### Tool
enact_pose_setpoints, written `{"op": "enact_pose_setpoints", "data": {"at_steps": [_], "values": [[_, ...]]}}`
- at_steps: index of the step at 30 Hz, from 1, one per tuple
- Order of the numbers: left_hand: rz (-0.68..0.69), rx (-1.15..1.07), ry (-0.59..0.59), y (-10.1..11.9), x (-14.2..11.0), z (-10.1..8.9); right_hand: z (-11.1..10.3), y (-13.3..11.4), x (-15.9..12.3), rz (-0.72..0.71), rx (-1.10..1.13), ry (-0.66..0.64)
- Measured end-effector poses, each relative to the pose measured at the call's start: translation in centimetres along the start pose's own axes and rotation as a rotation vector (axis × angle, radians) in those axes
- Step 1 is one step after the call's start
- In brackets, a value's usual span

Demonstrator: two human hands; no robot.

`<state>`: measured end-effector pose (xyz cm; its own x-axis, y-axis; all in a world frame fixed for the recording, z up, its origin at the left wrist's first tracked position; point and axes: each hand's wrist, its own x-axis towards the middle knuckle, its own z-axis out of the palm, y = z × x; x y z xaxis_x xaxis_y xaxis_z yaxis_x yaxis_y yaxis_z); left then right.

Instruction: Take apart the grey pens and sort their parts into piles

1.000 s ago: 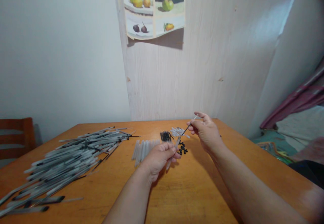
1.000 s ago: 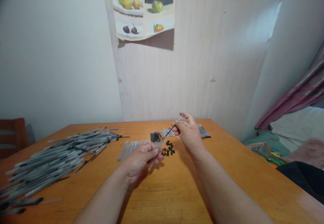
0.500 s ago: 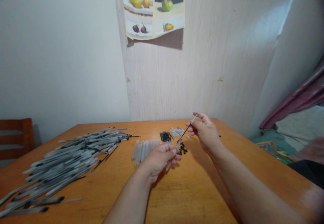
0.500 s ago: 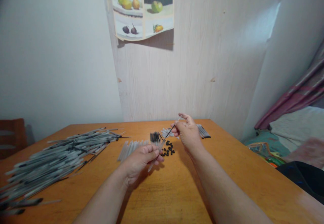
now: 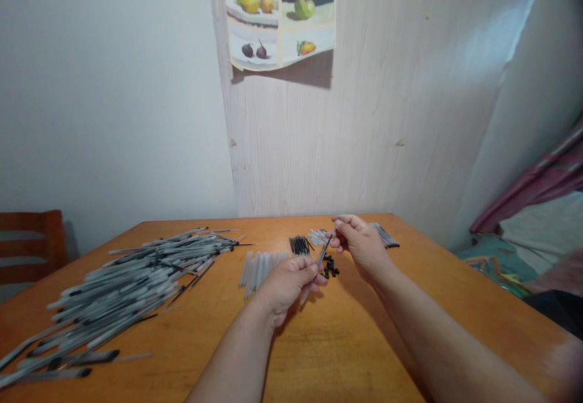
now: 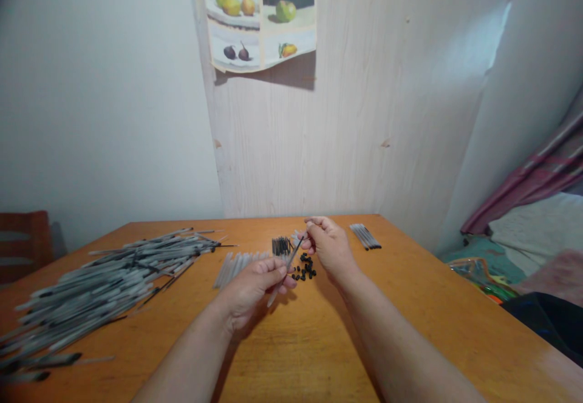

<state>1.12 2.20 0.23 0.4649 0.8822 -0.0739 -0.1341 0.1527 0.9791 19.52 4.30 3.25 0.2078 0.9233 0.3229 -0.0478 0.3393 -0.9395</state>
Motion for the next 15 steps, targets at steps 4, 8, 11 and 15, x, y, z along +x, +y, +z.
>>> {"op": "enact_pose_setpoints", "data": {"at_steps": [4,8,11,15], "values": [[0.037,-0.016,-0.01,-0.1,0.3,-0.2,0.7,0.0,-0.4,0.036,-0.036,-0.024],[0.048,-0.048,-0.033,-0.2,0.3,-0.2,1.3,-0.2,-0.9,0.063,-0.054,-0.057],[0.048,-0.046,-0.039,-0.1,0.3,-0.2,1.5,-0.3,-1.1,0.062,-0.045,-0.076],[0.037,-0.04,-0.03,0.0,0.1,-0.2,1.5,-0.2,-1.2,0.035,-0.053,-0.06]]}}
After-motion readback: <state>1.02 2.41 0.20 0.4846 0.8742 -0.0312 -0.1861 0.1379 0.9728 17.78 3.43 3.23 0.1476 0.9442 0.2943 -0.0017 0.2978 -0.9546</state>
